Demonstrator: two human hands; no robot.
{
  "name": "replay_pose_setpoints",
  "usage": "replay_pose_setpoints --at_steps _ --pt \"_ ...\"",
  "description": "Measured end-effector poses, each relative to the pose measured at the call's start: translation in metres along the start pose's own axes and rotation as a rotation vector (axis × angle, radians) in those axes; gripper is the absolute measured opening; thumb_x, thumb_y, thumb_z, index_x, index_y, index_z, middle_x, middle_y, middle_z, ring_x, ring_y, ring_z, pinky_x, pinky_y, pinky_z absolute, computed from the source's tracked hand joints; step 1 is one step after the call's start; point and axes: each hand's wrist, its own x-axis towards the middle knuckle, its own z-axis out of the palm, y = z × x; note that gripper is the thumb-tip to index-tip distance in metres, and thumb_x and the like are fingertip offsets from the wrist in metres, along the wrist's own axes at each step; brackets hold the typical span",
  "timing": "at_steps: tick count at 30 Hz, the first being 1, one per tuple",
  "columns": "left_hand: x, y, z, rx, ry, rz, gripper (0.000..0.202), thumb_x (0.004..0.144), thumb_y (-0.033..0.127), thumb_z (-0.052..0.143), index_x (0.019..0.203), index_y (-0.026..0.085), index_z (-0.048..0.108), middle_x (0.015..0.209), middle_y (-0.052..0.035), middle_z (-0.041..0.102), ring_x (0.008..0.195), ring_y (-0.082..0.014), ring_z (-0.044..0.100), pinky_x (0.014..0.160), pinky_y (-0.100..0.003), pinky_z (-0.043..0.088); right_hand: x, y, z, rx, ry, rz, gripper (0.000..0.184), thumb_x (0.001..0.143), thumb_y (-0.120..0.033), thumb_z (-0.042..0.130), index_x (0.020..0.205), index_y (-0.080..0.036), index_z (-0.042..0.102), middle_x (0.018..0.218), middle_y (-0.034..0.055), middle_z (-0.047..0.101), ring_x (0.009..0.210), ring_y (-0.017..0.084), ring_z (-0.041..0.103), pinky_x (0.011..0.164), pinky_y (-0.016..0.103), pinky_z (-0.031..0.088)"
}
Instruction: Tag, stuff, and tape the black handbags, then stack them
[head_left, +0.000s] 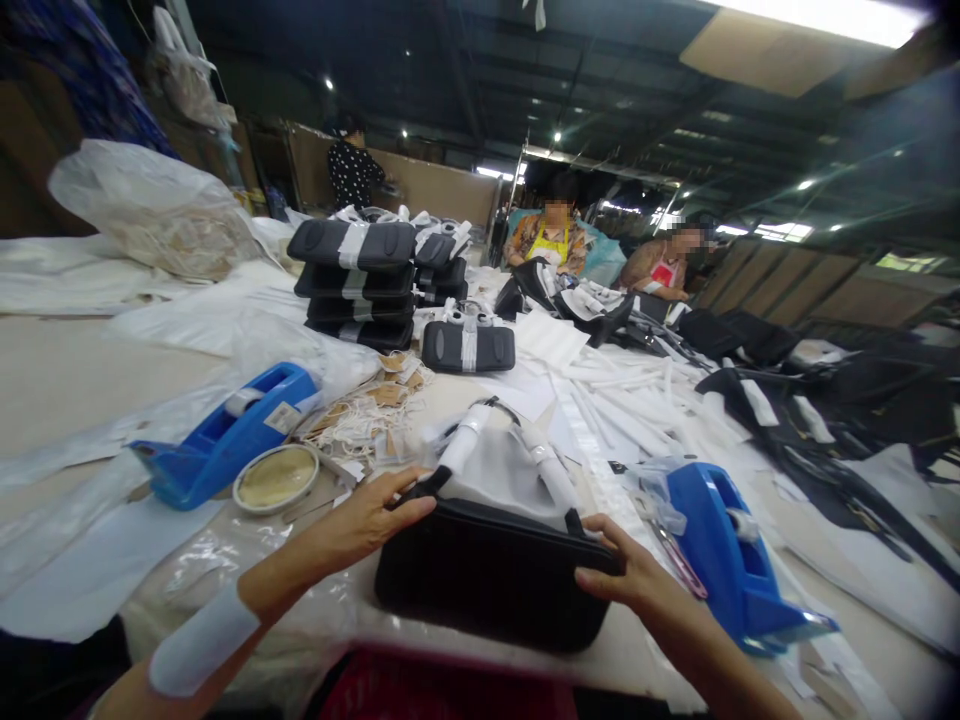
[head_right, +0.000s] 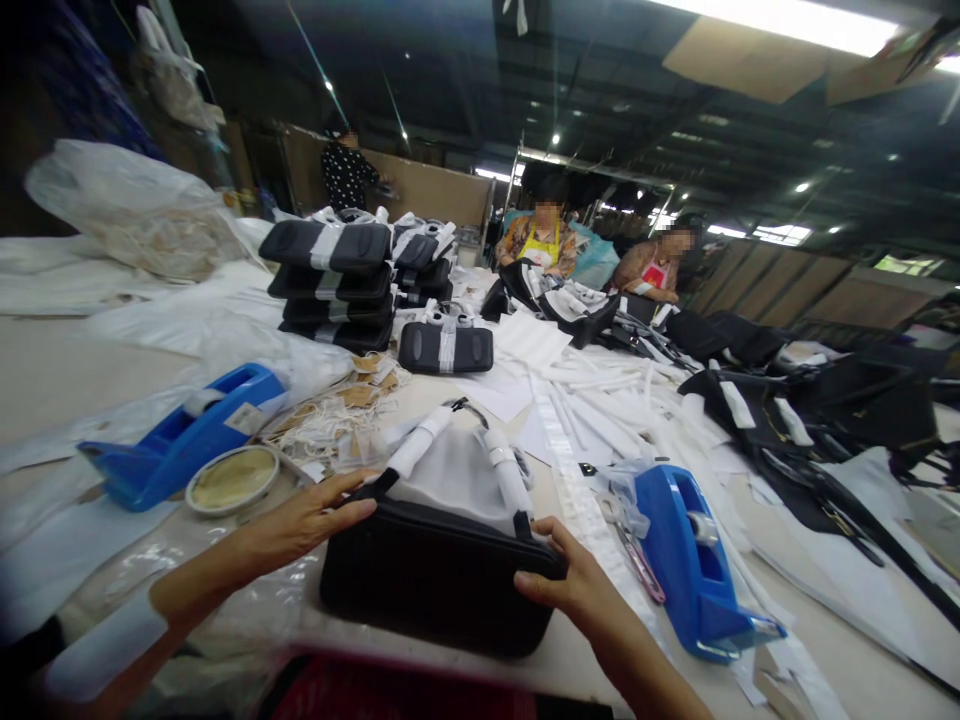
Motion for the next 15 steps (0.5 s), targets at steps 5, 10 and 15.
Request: replay_pose_setpoints --at_steps 5,10,15 --pt "-0.011 -0.003 0.015 -0.246 0.041 -0.109 0.068 0.074 0.051 0.072 0.134 0.025 0.053 0.138 -0.0051 0.056 0.132 -0.0303 0.045 0.107 -0.035 0.038 0.005 0.008 0.008 0.243 0.051 0.007 0.06 0.056 -0.041 0.082 0.107 -0.024 0.054 0.089 0.0037 0.071 0.087 0.028 0.065 0.078 0.037 0.046" --pt "-0.009 -0.015 0.035 -0.54 0.054 -0.113 0.068 0.073 0.049 0.074 0.132 0.024 0.052 0.113 -0.0036 0.071 0.108 -0.0267 0.063 0.094 -0.034 0.05 0.006 0.023 0.017 0.191 0.18 -0.064 0.051 0.061 -0.049 0.079 0.099 -0.022 0.059 0.087 0.0035 0.069 0.086 0.027 0.063 0.075 0.035 0.045" --pt "-0.005 -0.02 0.038 -0.537 0.122 -0.172 0.07 0.071 0.053 0.074 0.13 0.024 0.052 0.118 -0.0044 0.068 0.111 -0.0271 0.062 0.096 -0.035 0.049 0.001 0.023 0.025 0.161 0.307 -0.105 0.05 0.066 -0.048 0.076 0.107 -0.024 0.06 0.091 0.0022 0.068 0.089 0.026 0.061 0.079 0.035 0.046"
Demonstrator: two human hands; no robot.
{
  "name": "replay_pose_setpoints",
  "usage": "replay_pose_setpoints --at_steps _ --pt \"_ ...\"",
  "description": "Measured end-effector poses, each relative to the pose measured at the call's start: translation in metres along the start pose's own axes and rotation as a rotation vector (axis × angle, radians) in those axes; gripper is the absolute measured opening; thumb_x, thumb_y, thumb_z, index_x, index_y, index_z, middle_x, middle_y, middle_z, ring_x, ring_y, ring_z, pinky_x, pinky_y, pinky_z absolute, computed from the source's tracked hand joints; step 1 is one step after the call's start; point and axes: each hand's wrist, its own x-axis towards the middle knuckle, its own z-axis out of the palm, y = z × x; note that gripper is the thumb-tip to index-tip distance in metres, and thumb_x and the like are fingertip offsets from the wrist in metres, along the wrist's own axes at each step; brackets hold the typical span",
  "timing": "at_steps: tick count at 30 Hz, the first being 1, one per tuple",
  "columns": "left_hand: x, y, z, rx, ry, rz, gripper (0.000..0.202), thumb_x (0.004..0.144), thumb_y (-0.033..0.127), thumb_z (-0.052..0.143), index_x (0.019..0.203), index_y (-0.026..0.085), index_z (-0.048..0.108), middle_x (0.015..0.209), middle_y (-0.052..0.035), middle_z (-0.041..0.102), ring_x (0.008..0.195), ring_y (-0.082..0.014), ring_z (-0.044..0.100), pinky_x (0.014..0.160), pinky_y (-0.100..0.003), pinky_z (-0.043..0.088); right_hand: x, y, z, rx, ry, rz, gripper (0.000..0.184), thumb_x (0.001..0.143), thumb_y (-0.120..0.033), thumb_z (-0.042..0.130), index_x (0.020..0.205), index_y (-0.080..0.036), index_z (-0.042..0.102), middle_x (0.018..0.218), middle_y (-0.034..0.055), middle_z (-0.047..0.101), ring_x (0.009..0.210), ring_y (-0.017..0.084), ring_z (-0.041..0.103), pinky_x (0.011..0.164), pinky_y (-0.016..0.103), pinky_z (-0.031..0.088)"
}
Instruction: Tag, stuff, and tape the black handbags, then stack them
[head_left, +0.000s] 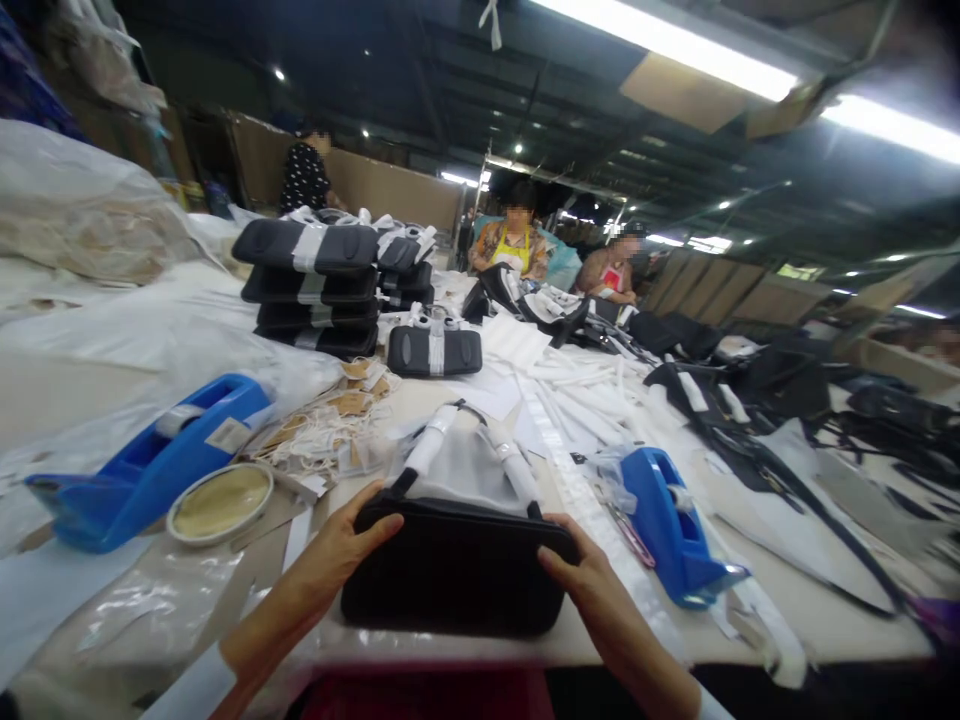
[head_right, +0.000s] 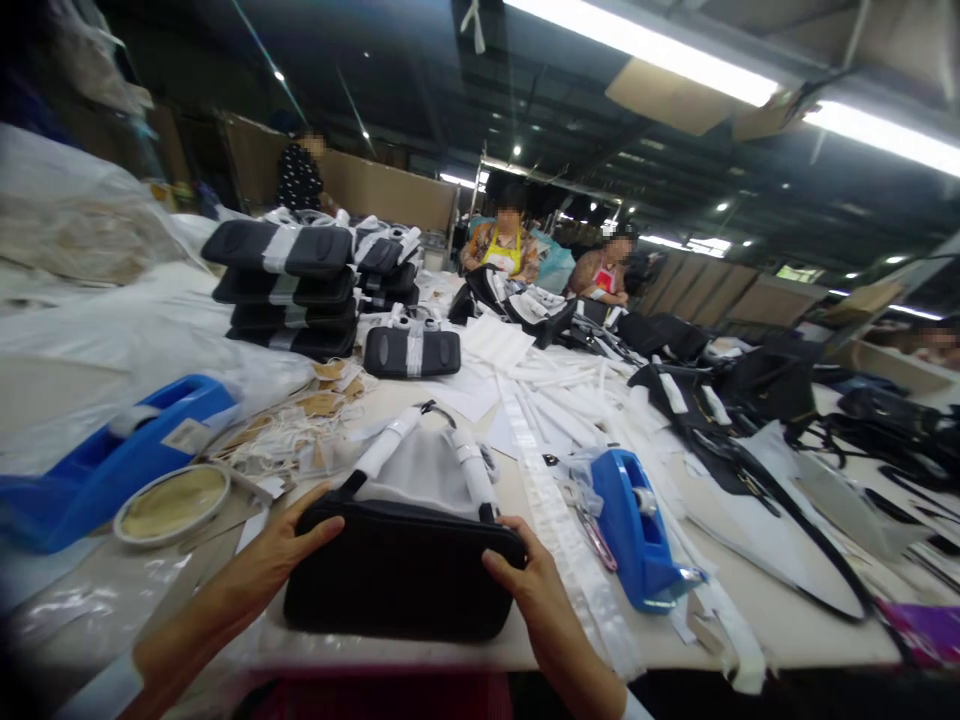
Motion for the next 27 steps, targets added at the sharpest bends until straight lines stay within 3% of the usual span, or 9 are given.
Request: replay_pose_setpoints --at_steps 4,7,9,12,14,19,23,27 --pt "0.013 -0.014 -0.009 0.218 0.152 0.031 0.075 0.068 0.062 0.071 0.129 0.022 0.053 0.124 -0.0079 0.063 0.118 -0.0318 0.057 0.101 -0.042 0.046 -0.004 -0.001 0.003 -0.119 0.174 -0.153 0.04 0.066 -0.039 0.077 0.102 -0.024 0.064 0.129 0.0055 0.057 0.122 0.029 0.049 0.105 0.04 0.035" --pt "0.021 -0.025 -0.015 0.379 0.29 0.207 0.069 0.064 0.066 0.07 0.118 0.023 0.062 0.135 -0.0076 0.055 0.13 -0.0337 0.045 0.112 -0.045 0.034 -0.006 -0.004 0.003 -0.106 0.12 -0.223 0.035 0.071 -0.034 0.074 0.103 -0.024 0.063 0.124 0.0038 0.059 0.118 0.027 0.052 0.105 0.038 0.036" --pt "0.023 -0.027 -0.015 0.375 0.253 0.23 0.064 0.067 0.064 0.069 0.118 0.025 0.062 0.135 -0.0057 0.055 0.131 -0.0328 0.045 0.113 -0.044 0.033 -0.007 -0.008 0.002 -0.063 0.044 -0.188 0.036 0.073 -0.033 0.072 0.106 -0.024 0.061 0.104 0.0016 0.066 0.101 0.024 0.059 0.091 0.035 0.044" --pt "0.021 -0.023 -0.012 0.217 0.17 0.056 0.072 0.068 0.061 0.071 0.128 0.026 0.055 0.125 -0.006 0.064 0.119 -0.0322 0.057 0.103 -0.043 0.046 -0.004 -0.016 -0.001 -0.043 0.003 -0.104 0.041 0.069 -0.03 0.074 0.108 -0.023 0.06 0.089 -0.0011 0.066 0.088 0.022 0.06 0.08 0.033 0.047" --pt "0.018 -0.017 -0.008 0.123 0.135 0.004 0.076 0.067 0.06 0.073 0.132 0.027 0.05 0.124 -0.0055 0.065 0.116 -0.0313 0.059 0.098 -0.04 0.05 -0.001 -0.023 -0.004 -0.063 -0.025 -0.068 0.046 0.065 -0.027 0.076 0.109 -0.023 0.062 0.091 -0.0003 0.067 0.09 0.023 0.06 0.082 0.034 0.047" --pt "0.01 -0.001 0.0 0.034 0.036 0.053 0.069 0.072 0.049 0.075 0.133 0.032 0.047 0.135 -0.0011 0.057 0.122 -0.0269 0.055 0.092 -0.031 0.052 0.008 -0.039 -0.009 -0.115 -0.05 -0.034 0.06 0.054 -0.026 0.083 0.111 -0.023 0.067 0.116 0.0055 0.067 0.112 0.03 0.057 0.1 0.043 0.04" --pt "0.004 0.004 0.003 -0.091 -0.039 -0.005 0.063 0.075 0.043 0.074 0.131 0.031 0.048 0.12 -0.0006 0.065 0.105 -0.0229 0.063 0.086 -0.03 0.052 0.013 -0.037 -0.01 -0.072 -0.15 0.009 0.054 0.059 -0.036 0.083 0.109 -0.022 0.069 0.109 0.0063 0.069 0.107 0.03 0.058 0.097 0.042 0.041" --pt "0.002 0.006 0.006 -0.199 -0.041 -0.022 0.05 0.075 0.038 0.075 0.119 0.027 0.055 0.098 0.0023 0.068 0.09 -0.0167 0.064 0.08 -0.024 0.05 0.019 -0.031 -0.01 -0.085 -0.225 0.011 0.045 0.066 -0.044 0.079 0.102 -0.019 0.071 0.096 0.0046 0.068 0.094 0.026 0.058 0.084 0.037 0.042"
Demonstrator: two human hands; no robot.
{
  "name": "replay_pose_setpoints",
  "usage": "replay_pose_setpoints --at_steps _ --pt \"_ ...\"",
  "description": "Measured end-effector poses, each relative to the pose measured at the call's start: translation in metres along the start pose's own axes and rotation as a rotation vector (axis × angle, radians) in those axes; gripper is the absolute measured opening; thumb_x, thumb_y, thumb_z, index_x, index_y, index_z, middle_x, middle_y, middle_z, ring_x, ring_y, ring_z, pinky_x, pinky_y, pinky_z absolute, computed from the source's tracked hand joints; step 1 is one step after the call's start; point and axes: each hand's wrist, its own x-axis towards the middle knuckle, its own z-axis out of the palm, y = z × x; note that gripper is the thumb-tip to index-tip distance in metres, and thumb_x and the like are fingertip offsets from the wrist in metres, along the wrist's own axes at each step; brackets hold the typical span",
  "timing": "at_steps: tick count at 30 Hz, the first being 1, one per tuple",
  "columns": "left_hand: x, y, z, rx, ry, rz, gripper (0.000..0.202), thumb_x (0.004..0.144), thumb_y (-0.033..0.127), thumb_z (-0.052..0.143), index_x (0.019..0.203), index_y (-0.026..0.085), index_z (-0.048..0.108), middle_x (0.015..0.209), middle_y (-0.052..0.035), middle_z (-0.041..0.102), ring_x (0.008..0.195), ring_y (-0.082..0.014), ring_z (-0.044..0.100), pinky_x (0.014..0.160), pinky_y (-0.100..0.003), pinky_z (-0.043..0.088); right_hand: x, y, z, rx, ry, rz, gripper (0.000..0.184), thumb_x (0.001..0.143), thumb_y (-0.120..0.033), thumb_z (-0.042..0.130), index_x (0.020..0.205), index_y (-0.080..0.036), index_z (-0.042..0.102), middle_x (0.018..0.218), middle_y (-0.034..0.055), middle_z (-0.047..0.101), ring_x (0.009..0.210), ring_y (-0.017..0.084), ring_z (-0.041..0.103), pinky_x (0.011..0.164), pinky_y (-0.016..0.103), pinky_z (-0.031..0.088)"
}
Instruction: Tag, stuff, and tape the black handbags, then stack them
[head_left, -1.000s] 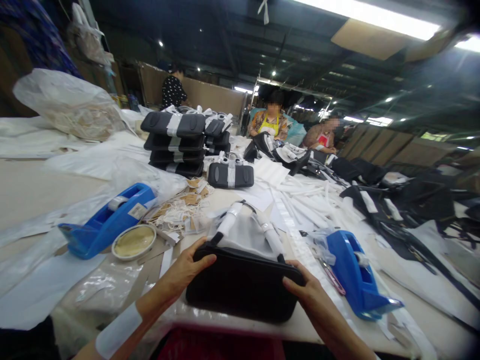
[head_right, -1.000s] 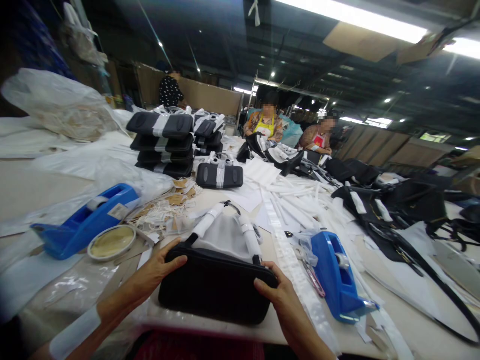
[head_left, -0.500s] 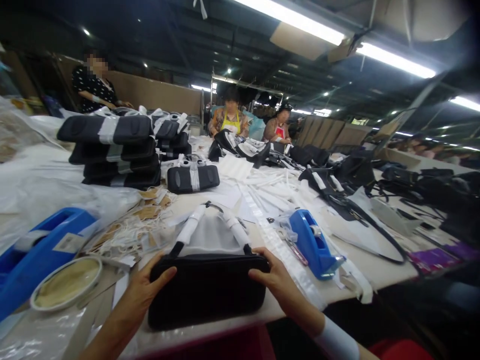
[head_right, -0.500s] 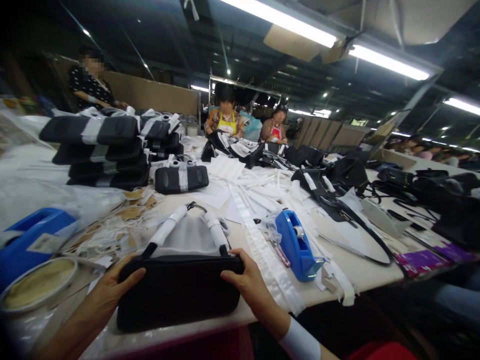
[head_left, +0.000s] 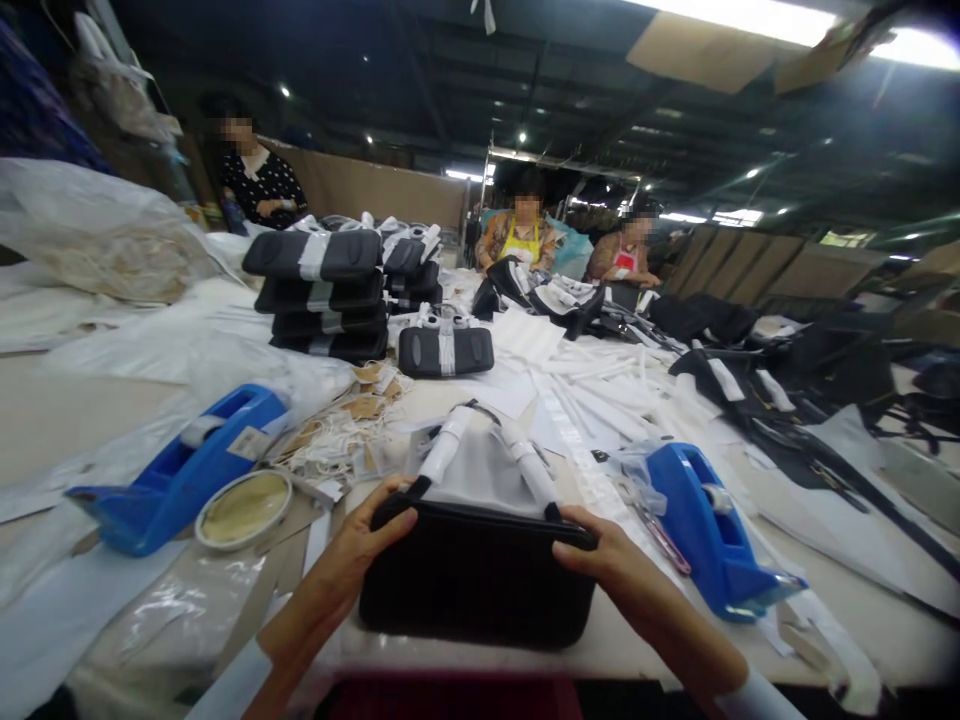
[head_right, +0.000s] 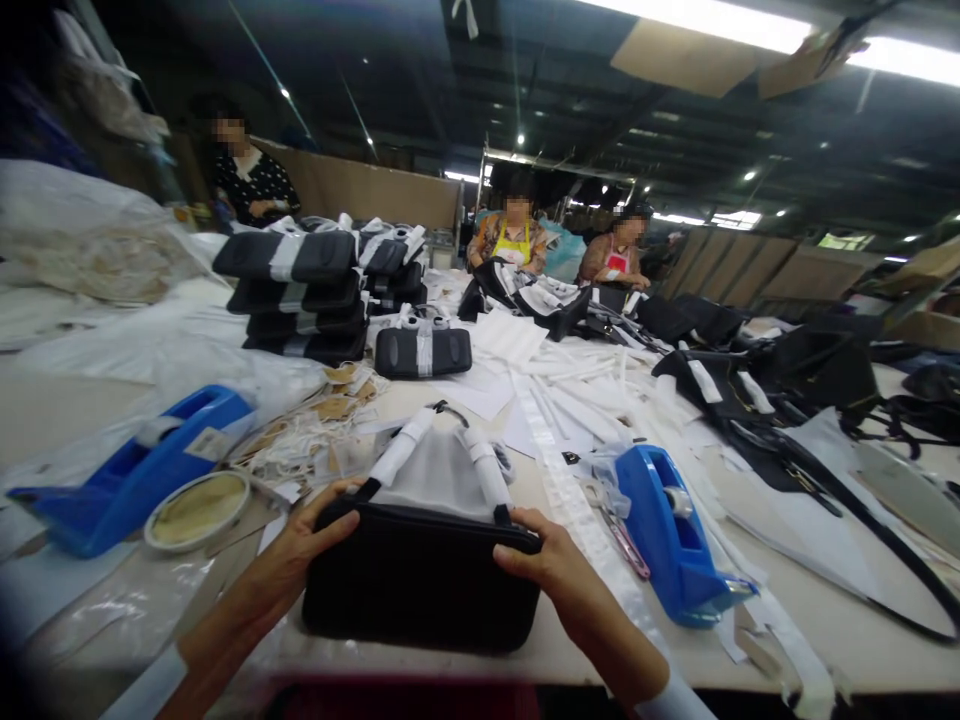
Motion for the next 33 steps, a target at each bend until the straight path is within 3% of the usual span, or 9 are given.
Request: replay_pose_setpoints --at_steps 5,9,15,22,27,30,33 --pt "0.003 -0.002 0.005 -0.108 0.062 -0.03 0.041 0.073 0.035 0.076 0.107 0.023 0.058 0.086 0.0024 0.066 0.077 -0.0149 0.063 0.071 -0.023 0.049 0.003 0.002 0.004 0.044 0.018 0.04 0.041 0.068 -0.046 0.077 0.096 -0.019 0.07 0.085 0.0027 0.066 0.085 0.022 0.057 0.076 0.032 0.04" --pt "0.007 -0.01 0.005 -0.098 0.154 -0.012 0.042 0.071 0.036 0.077 0.107 0.021 0.06 0.083 0.0006 0.067 0.072 -0.0158 0.063 0.067 -0.024 0.049 0.005 0.002 0.008 0.06 0.055 0.062 0.037 0.067 -0.048 0.077 0.089 -0.018 0.069 0.08 0.0017 0.064 0.079 0.02 0.056 0.072 0.03 0.039" --pt "0.016 -0.018 0.005 -0.085 0.205 -0.019 0.045 0.069 0.037 0.079 0.107 0.02 0.063 0.079 0.0007 0.068 0.072 -0.0159 0.064 0.068 -0.024 0.051 0.009 0.003 0.005 0.057 0.009 0.089 0.033 0.071 -0.047 0.074 0.085 -0.018 0.066 0.075 -0.0003 0.062 0.074 0.017 0.054 0.068 0.028 0.037" --pt "0.024 -0.022 0.006 -0.021 0.28 -0.024 0.049 0.066 0.04 0.081 0.108 0.019 0.065 0.084 -0.0007 0.072 0.075 -0.0167 0.066 0.07 -0.025 0.052 0.018 -0.001 -0.006 -0.135 -0.066 0.058 0.029 0.074 -0.045 0.069 0.082 -0.018 0.066 0.077 -0.0001 0.061 0.075 0.017 0.053 0.068 0.028 0.037" --pt "0.028 -0.027 0.003 0.124 0.325 0.029 0.051 0.066 0.048 0.078 0.107 0.02 0.066 0.093 -0.0016 0.073 0.083 -0.0206 0.067 0.078 -0.029 0.052 0.023 -0.006 -0.005 -0.321 0.034 0.02 0.025 0.069 -0.04 0.071 0.07 -0.017 0.063 0.07 0.0001 0.058 0.069 0.017 0.051 0.062 0.028 0.036" --pt "0.032 -0.03 0.0 0.286 0.37 0.082 0.05 0.067 0.053 0.074 0.104 0.02 0.067 0.092 -0.0015 0.073 0.087 -0.0228 0.067 0.081 -0.031 0.051 0.028 0.0 0.0 -0.287 0.028 0.024 0.023 0.073 -0.04 0.066 0.073 -0.017 0.059 0.066 -0.0018 0.054 0.065 0.015 0.05 0.061 0.027 0.035" --pt "0.039 -0.035 -0.004 0.497 0.423 0.153 0.048 0.068 0.058 0.069 0.099 0.021 0.068 0.09 -0.0019 0.072 0.088 -0.0244 0.066 0.084 -0.033 0.049 0.037 0.016 0.003 -0.315 0.159 -0.056 0.024 0.07 -0.036 0.068 0.08 -0.019 0.054 0.071 -0.0035 0.055 0.07 0.016 0.052 0.065 0.027 0.037"
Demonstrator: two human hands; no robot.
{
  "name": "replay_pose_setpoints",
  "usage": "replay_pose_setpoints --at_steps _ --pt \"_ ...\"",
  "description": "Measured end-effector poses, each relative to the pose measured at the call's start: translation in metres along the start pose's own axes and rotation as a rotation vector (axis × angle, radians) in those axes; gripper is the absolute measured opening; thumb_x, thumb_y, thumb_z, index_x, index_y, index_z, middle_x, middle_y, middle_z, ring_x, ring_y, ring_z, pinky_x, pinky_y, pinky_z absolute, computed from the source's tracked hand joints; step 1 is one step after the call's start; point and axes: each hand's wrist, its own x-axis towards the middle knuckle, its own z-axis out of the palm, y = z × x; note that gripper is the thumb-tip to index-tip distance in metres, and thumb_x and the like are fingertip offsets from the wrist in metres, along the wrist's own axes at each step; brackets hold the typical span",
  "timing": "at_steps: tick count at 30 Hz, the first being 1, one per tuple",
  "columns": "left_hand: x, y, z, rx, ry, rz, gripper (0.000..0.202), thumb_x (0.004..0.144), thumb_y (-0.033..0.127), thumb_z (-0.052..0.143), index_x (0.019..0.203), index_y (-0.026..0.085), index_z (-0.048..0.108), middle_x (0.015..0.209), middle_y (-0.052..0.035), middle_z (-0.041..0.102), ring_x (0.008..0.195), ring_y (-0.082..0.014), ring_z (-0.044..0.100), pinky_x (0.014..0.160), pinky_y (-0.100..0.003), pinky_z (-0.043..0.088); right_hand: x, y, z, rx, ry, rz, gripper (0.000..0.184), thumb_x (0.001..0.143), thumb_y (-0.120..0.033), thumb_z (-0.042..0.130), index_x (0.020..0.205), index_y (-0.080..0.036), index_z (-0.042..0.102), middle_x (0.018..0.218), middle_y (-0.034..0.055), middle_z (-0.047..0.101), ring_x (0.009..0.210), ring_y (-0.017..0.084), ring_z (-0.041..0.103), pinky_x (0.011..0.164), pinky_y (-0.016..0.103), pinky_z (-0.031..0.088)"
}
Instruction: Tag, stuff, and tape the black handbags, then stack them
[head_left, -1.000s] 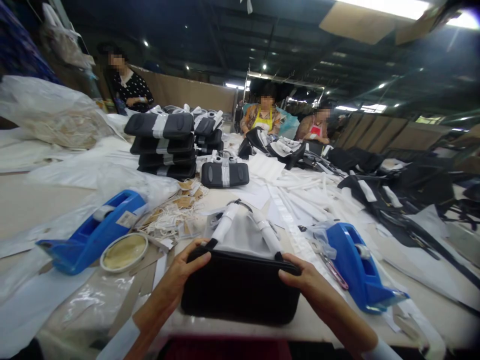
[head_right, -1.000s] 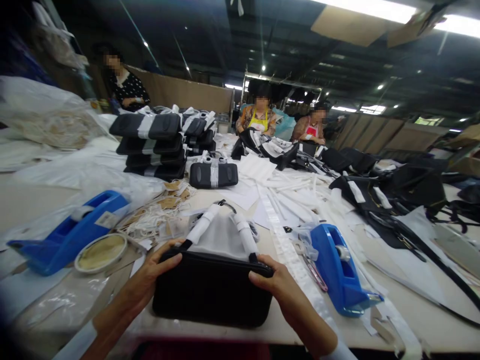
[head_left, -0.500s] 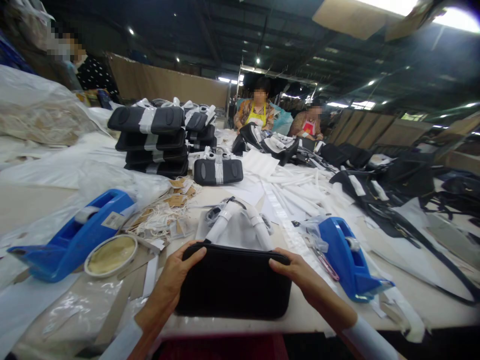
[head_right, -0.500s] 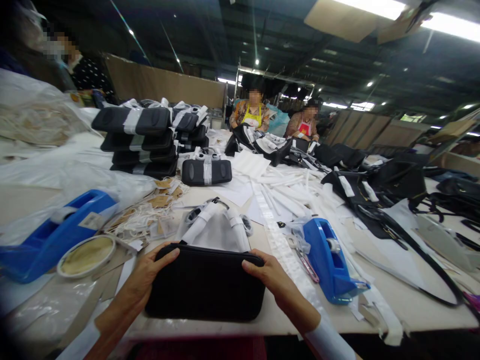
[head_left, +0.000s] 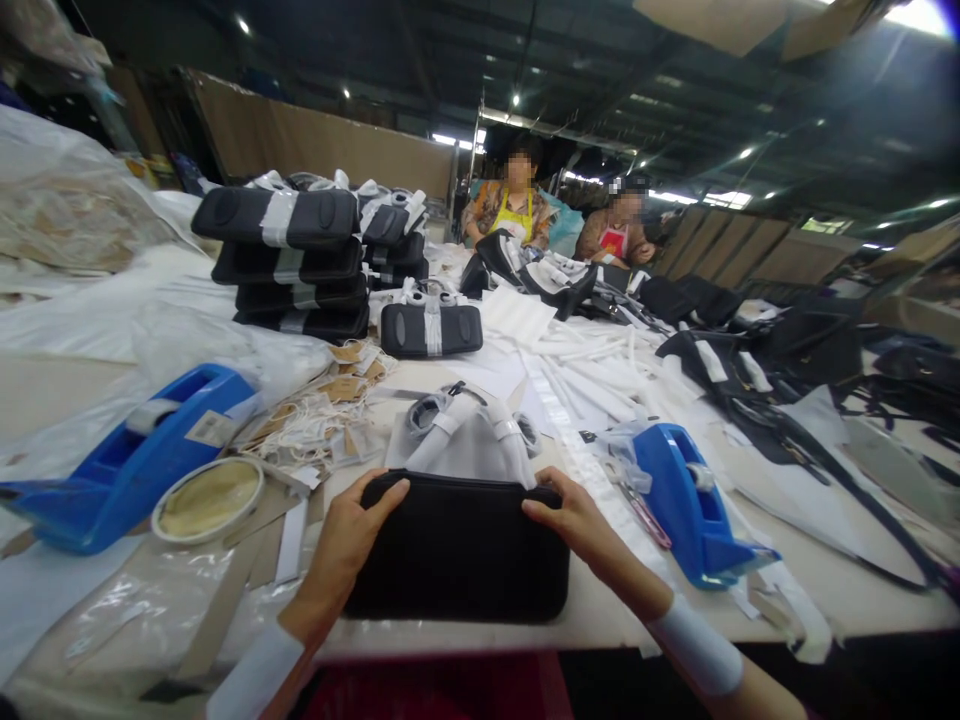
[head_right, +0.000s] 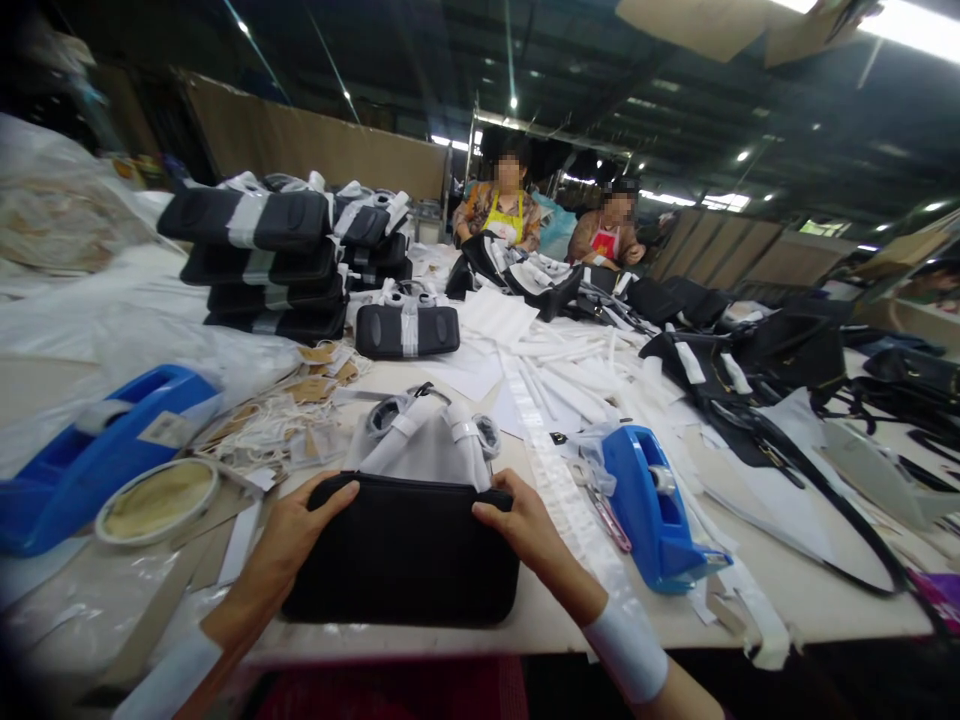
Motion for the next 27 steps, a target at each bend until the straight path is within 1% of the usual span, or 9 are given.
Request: replay_pose_setpoints --at_steps 6,11,13,15,16,18,21,23,27 --pt "0.007 -0.009 0.006 0.334 0.064 0.053 0.042 0.075 0.06 0.056 0.096 0.025 0.066 0.09 -0.0037 0.07 0.091 -0.0272 0.064 0.085 -0.037 0.047 0.017 0.032 0.018 0.011 0.095 0.047 0.03 0.07 -0.038 0.068 0.085 -0.023 0.046 0.07 -0.0046 0.057 0.07 0.018 0.055 0.064 0.028 0.039" --pt "0.0 -0.009 0.009 0.409 0.087 0.069 0.038 0.081 0.053 0.053 0.107 0.027 0.061 0.097 -0.0053 0.069 0.095 -0.029 0.064 0.087 -0.041 0.049 0.012 0.035 0.024 -0.073 0.176 0.048 0.034 0.072 -0.039 0.067 0.095 -0.024 0.048 0.08 -0.0009 0.063 0.079 0.023 0.061 0.075 0.035 0.045" --pt "0.002 -0.009 0.01 0.45 0.122 0.181 0.044 0.083 0.05 0.052 0.118 0.024 0.056 0.108 -0.0092 0.066 0.102 -0.031 0.062 0.091 -0.046 0.048 0.007 0.034 0.026 -0.108 0.22 0.017 0.039 0.075 -0.038 0.064 0.105 -0.024 0.046 0.088 0.0018 0.064 0.082 0.024 0.062 0.079 0.038 0.047" --pt "0.009 -0.007 0.01 0.539 0.185 0.358 0.055 0.082 0.045 0.054 0.13 0.017 0.048 0.123 -0.0158 0.058 0.118 -0.0351 0.053 0.1 -0.052 0.042 0.004 0.032 0.028 -0.162 0.293 -0.103 0.05 0.077 -0.034 0.062 0.12 -0.022 0.041 0.106 0.0076 0.062 0.097 0.027 0.062 0.088 0.043 0.047" --pt "0.015 -0.005 0.01 0.586 0.2 0.447 0.061 0.081 0.041 0.056 0.134 0.013 0.044 0.131 -0.0188 0.052 0.127 -0.0372 0.045 0.105 -0.056 0.036 0.003 0.031 0.028 -0.21 0.333 -0.192 0.059 0.077 -0.031 0.063 0.129 -0.021 0.037 0.119 0.0111 0.057 0.111 0.028 0.057 0.095 0.045 0.044" --pt "0.026 0.002 0.013 0.648 0.149 0.563 0.07 0.076 0.028 0.059 0.139 0.011 0.038 0.145 -0.0218 0.037 0.139 -0.0391 0.028 0.111 -0.059 0.026 0.004 0.028 0.029 -0.339 0.379 -0.354 0.078 0.075 -0.022 0.065 0.143 -0.022 0.026 0.145 0.0151 0.038 0.135 0.031 0.036 0.109 0.049 0.034" --pt "0.038 0.013 0.026 0.644 -0.053 0.569 0.077 0.064 0.005 0.053 0.139 0.013 0.039 0.156 -0.0201 0.02 0.146 -0.0366 0.016 0.114 -0.055 0.025 0.011 0.02 0.028 -0.495 0.319 -0.422 0.094 0.068 -0.01 0.068 0.149 -0.025 0.022 0.159 0.0125 0.009 0.147 0.031 0.011 0.116 0.049 0.024" --pt "0.04 0.018 0.04 0.614 -0.089 0.529 0.078 0.057 -0.002 0.048 0.133 0.013 0.046 0.155 -0.0203 0.023 0.145 -0.0349 0.019 0.115 -0.05 0.029 0.018 0.013 0.029 -0.53 0.261 -0.402 0.096 0.063 -0.005 0.067 0.148 -0.021 0.026 0.16 0.013 0.003 0.148 0.031 0.006 0.118 0.047 0.022" --pt "0.039 0.021 0.064 0.577 0.091 0.495 0.06 0.06 -0.002 0.046 0.118 0.012 0.054 0.145 -0.0223 0.038 0.141 -0.0339 0.03 0.114 -0.048 0.031 0.028 -0.001 0.034 -0.518 0.231 -0.32 0.086 0.061 -0.006 0.068 0.141 -0.007 0.036 0.158 0.0226 0.01 0.147 0.035 0.008 0.118 0.047 0.023"
